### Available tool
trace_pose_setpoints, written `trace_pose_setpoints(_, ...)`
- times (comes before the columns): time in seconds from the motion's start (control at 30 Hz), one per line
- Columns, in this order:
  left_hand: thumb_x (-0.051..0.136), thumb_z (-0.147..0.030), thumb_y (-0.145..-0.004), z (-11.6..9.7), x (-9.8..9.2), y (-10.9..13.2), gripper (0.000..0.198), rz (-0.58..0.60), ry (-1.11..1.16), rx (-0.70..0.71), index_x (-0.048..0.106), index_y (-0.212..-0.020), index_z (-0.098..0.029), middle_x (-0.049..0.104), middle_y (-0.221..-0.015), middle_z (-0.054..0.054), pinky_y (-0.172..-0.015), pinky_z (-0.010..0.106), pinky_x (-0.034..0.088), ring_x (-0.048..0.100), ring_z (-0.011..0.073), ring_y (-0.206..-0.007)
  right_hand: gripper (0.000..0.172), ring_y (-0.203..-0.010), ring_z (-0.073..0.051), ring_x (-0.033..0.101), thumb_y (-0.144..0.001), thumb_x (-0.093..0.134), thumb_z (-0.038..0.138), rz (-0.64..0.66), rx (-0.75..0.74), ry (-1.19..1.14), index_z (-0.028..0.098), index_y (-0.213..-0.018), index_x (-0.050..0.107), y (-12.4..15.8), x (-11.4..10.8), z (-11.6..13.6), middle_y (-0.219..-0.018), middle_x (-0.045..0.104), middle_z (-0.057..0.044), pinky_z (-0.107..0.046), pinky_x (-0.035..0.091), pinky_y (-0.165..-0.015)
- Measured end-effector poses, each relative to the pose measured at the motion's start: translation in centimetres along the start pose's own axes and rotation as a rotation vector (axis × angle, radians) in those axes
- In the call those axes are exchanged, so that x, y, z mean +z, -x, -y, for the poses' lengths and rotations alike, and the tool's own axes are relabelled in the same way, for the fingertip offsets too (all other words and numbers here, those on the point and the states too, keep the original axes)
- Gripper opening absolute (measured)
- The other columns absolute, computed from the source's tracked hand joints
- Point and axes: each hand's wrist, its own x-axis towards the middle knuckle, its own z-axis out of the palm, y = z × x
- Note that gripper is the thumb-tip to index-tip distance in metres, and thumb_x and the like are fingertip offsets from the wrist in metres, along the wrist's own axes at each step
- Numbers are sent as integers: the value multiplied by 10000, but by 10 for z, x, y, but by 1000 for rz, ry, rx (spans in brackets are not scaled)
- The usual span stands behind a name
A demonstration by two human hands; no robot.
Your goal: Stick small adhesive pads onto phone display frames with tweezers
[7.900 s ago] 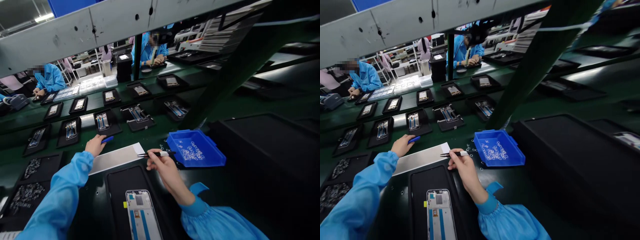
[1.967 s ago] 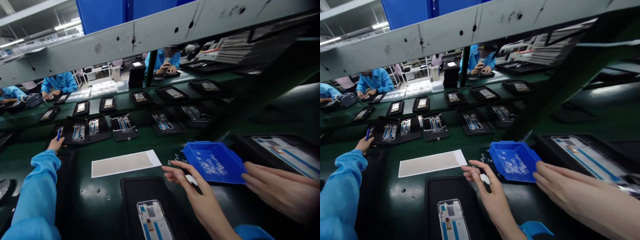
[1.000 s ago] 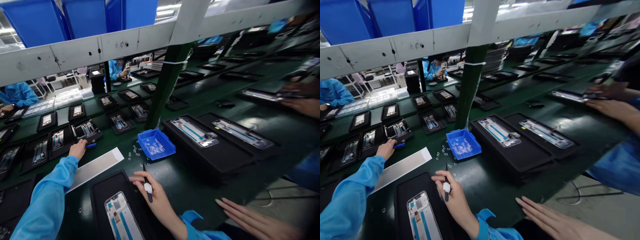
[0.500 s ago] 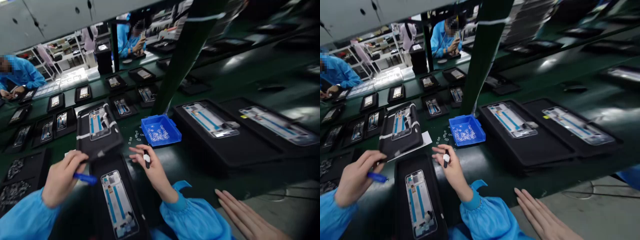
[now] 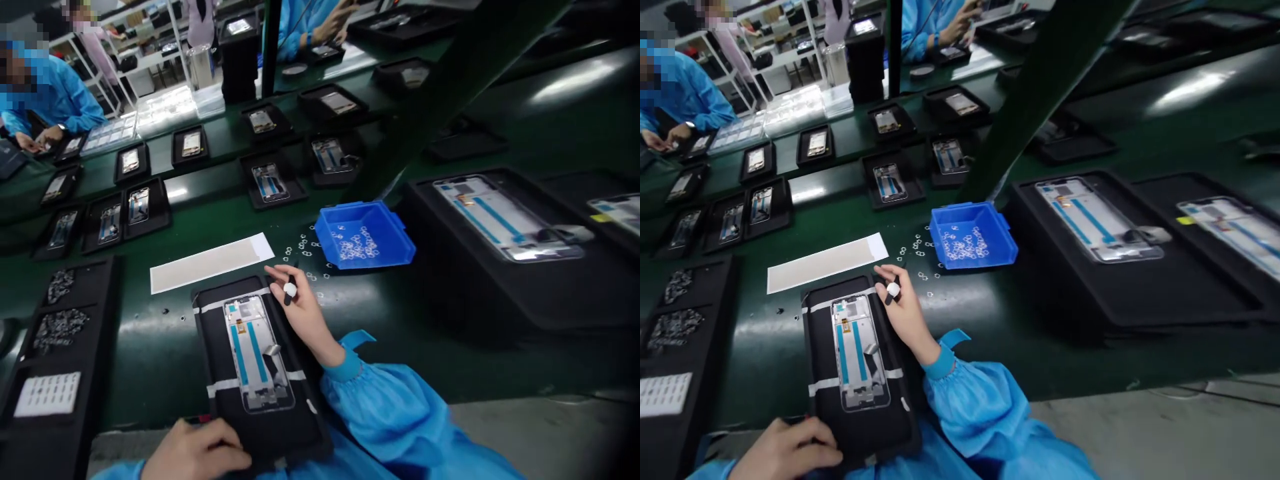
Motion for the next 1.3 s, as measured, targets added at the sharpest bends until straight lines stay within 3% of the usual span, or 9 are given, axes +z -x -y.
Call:
trace_pose_setpoints(0.1, 622, -341, -883, 19, -29, -11, 144, -358, 120, -272, 744, -960, -353, 748, -837, 45, -650, 308, 575, 718, 226, -733, 338, -1243, -227, 595, -860, 627, 394, 41, -35, 61, 246, -1134, 497, -7, 3, -3, -1285, 657, -119, -430, 428, -1073)
trace_pose_setpoints(0.2, 606, -323, -875, 57, -45, -21, 143, -668, -49, -620, 740, -882, -273, 747, -894, 63, -807, 354, 552, 712, 255, -865, 343, -1171, -243, 634, -829, 648, 356, 47, -67, 128, 242, -1123, 513, -13, 3, -7, -1200, 694, -111, -450, 440, -1041)
trace_pose_setpoints(0.43, 643, -306, -825, 110, -21, -37, 157, -667, -74, -755, 735, -945, -266, 699, -956, 42, -795, 283, 513, 677, 209, -899, 357, -1116, -257, 647, -804, 646, 295, 19, -103, 311, 243, -1136, 525, -12, -5, 1, -1127, 719, -89, -490, 428, -1045)
trace_pose_setpoints(0.6, 653, -336, -800, 102, -30, -39, 134, -729, 35, -758, 727, -865, -246, 714, -946, 51, -724, 273, 504, 667, 206, -866, 292, -1164, -259, 642, -863, 657, 307, 15, -218, 373, 258, -1135, 563, -1, 4, 37, -1181, 706, -76, -438, 514, -990)
trace_pose_setpoints(0.73, 561, -510, -869, 74, -38, -52, 324, -798, 333, -754, 680, -858, -209, 523, -491, -28, -461, 241, 390, 480, 124, -430, 200, -1050, -229, 697, -909, 628, 270, 218, -315, 411, 278, -1108, 618, 11, 19, 61, -1098, 734, -39, -379, 577, -897)
trace_pose_setpoints(0.9, 741, -621, -697, 25, -41, -83, 457, -638, 1157, -694, 578, -739, -197, 323, -426, -104, -358, 180, 184, 215, 27, -332, 295, -1012, -213, 713, -908, 643, 215, 387, -504, 363, 282, -1192, 604, 17, 41, 65, -1116, 742, -29, -350, 591, -862)
trace_pose_setpoints(1.13, 784, -665, -622, 6, -35, -104, 528, -530, 1359, -658, 553, -739, -206, 291, -497, -111, -328, 169, 128, 141, 10, -341, 229, -922, -177, 737, -896, 651, 146, 283, -566, 174, 283, -1073, 602, 19, 47, 58, -993, 756, -12, -314, 602, -813)
trace_pose_setpoints(1.2, 720, -693, -683, 6, -37, -105, 511, -608, 1282, -634, 604, -783, -206, 365, -539, -89, -319, 181, 129, 143, 14, -345, 225, -923, -174, 735, -882, 659, 148, 258, -500, 123, 272, -1055, 590, 18, 43, 57, -988, 750, -18, -315, 603, -823)
trace_pose_setpoints(1.3, 569, -717, -804, 9, -46, -104, 530, -1037, 1049, -496, 591, -654, -209, 460, -592, -30, -377, 216, 324, 346, 67, -411, 231, -908, -171, 735, -879, 645, 165, 314, -334, 78, 254, -1075, 560, 16, 34, 57, -980, 747, -29, -313, 611, -812)
